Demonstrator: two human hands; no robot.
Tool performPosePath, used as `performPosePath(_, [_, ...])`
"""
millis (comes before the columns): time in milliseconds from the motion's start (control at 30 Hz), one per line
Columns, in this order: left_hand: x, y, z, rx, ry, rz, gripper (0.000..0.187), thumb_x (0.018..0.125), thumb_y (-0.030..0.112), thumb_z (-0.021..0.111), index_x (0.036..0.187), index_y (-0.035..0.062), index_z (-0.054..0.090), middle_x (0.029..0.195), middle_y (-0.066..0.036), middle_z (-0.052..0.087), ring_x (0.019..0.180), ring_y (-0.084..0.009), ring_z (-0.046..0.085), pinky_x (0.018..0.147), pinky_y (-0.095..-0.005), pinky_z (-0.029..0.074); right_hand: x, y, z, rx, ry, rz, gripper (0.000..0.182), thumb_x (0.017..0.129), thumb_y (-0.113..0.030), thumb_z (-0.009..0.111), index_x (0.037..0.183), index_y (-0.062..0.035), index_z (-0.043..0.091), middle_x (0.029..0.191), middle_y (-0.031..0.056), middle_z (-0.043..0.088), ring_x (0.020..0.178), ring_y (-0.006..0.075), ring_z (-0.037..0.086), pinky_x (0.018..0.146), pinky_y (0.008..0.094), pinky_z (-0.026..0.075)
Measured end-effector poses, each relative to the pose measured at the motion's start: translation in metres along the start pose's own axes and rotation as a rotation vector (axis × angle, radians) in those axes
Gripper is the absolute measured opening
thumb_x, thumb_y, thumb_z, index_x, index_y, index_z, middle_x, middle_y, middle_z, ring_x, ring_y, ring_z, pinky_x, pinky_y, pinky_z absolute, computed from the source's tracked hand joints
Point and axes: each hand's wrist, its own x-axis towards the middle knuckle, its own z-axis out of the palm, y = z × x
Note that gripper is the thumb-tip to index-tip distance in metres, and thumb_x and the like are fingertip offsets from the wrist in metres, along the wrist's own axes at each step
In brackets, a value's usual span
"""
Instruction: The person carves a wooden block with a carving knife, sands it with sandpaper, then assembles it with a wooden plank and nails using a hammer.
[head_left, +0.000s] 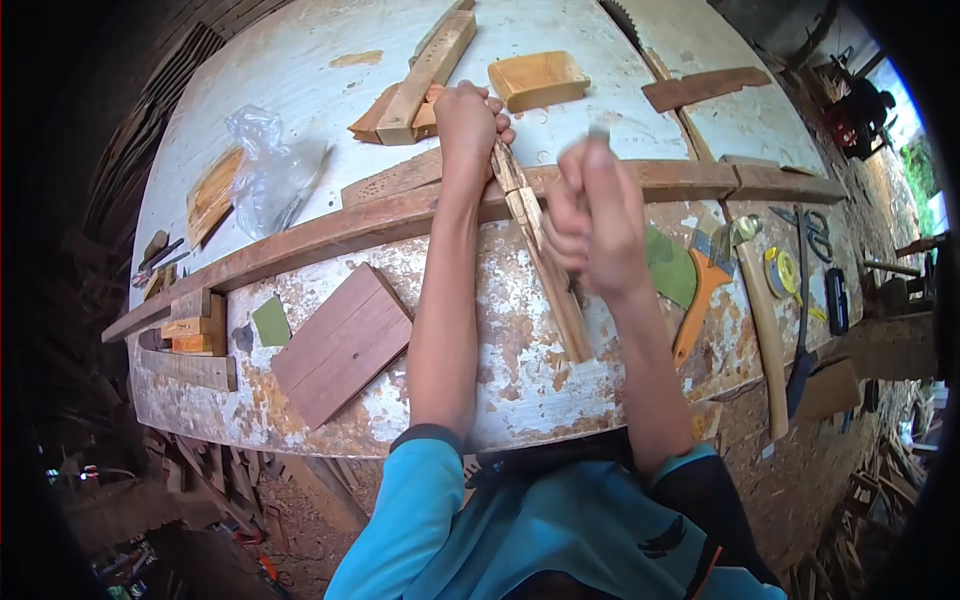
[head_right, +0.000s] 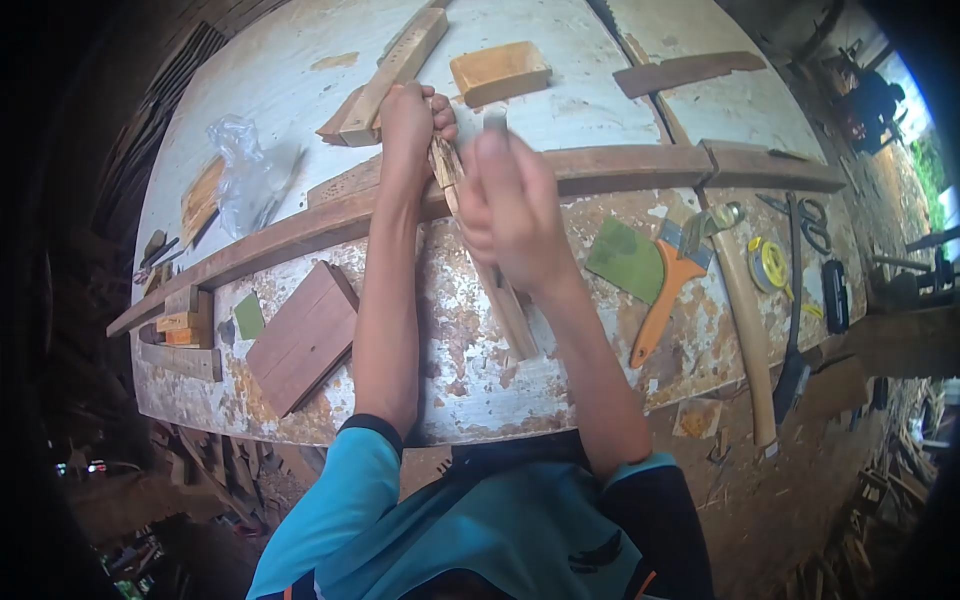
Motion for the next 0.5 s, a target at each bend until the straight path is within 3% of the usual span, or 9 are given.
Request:
performPosePath(67, [0.0,0.003,0.001,0.032,-0.02,0.013,0.013,0.09,0.014,0.035,0.087,0.0024,0.038,0.061,-0.004,0.041,0.045,-0.0097,0.036,0.037,-0.0254,0.03,-0.01,-0.002,-0.006,-0.25,0.057,-0.05,0.03,0.098,-0.033,0.037,0.08,-0.0092,0.04,0.053,-0.0059,0.033,0.039,0.0003,0.026,0.033,0.0178,0.018])
performPosePath(100, [-0.002,0.002,0.002,0.051,-0.03,0.014,0.013,0.09,0.015,0.035,0.088,0.0025,0.038,0.061,-0.003,0.04,0.045,-0.0096,0.036,0.037,-0.0253,0.03,-0.007,0.001,-0.01,-0.191,0.156,-0.15,0.028,0.097,-0.032,0.042,0.082,-0.0081,0.044,0.054,-0.0063,0.034,0.039,0.0002,0.026,0.033,0.0172,0.017])
performPosePath(200, [-0.003,0.004,0.002,0.037,-0.034,0.005,0.013,0.09,0.015,0.035,0.088,0.0025,0.038,0.061,-0.003,0.041,0.044,-0.009,0.036,0.036,-0.0251,0.03,-0.003,-0.012,-0.019,-0.323,0.193,-0.028,0.024,0.093,-0.028,0.051,0.082,-0.0068,0.049,0.056,-0.0057,0.038,0.042,0.0003,0.03,0.036,0.0184,0.021])
performPosePath(233, [-0.004,0.004,0.003,0.03,-0.032,0.002,0.013,0.09,0.015,0.035,0.087,0.0027,0.038,0.061,-0.003,0.041,0.044,-0.0089,0.036,0.036,-0.0247,0.03,-0.004,-0.012,-0.026,-0.604,0.176,0.027,0.019,0.084,-0.021,0.062,0.086,-0.0022,0.058,0.059,0.0011,0.049,0.047,0.0074,0.044,0.044,0.0243,0.034])
performPosePath(333, [-0.004,0.005,0.004,0.072,-0.024,0.008,0.024,0.095,0.021,0.029,0.086,0.002,0.039,0.06,-0.004,0.042,0.043,-0.0103,0.039,0.036,-0.0251,0.035,-0.014,-0.017,-0.025,-1.185,-0.168,0.001,0.021,0.075,-0.016,0.067,0.089,0.0002,0.064,0.067,0.0095,0.058,0.059,0.0168,0.056,0.057,0.0312,0.043])
performPosePath(367, [-0.005,0.006,0.005,0.043,-0.025,-0.003,0.014,0.091,0.016,0.035,0.086,0.0037,0.038,0.062,-0.003,0.042,0.044,-0.009,0.036,0.036,-0.0243,0.031,-0.019,-0.012,-0.023,-1.165,-0.152,-0.011,0.027,0.071,-0.013,0.069,0.095,-0.0007,0.065,0.075,0.0142,0.061,0.067,0.0252,0.06,0.063,0.0341,0.046])
performPosePath(467, [-0.003,0.005,0.004,0.036,-0.025,-0.014,0.014,0.091,0.017,0.035,0.086,0.0042,0.039,0.062,-0.003,0.042,0.044,-0.0091,0.036,0.036,-0.0241,0.031,-0.026,-0.012,-0.025,-1.283,-0.159,-0.065,0.028,0.071,-0.011,0.073,0.095,0.0004,0.064,0.076,0.0087,0.061,0.061,0.0161,0.055,0.055,0.0295,0.042])
performPosePath(500, [-0.004,0.005,0.004,0.042,-0.024,-0.013,0.014,0.09,0.017,0.036,0.086,0.0043,0.039,0.063,-0.003,0.042,0.044,-0.009,0.036,0.036,-0.0242,0.031,-0.025,-0.008,-0.027,-1.26,-0.176,-0.14,0.023,0.071,-0.008,0.071,0.09,0.0014,0.063,0.078,0.0107,0.06,0.062,0.0215,0.056,0.057,0.0313,0.043])
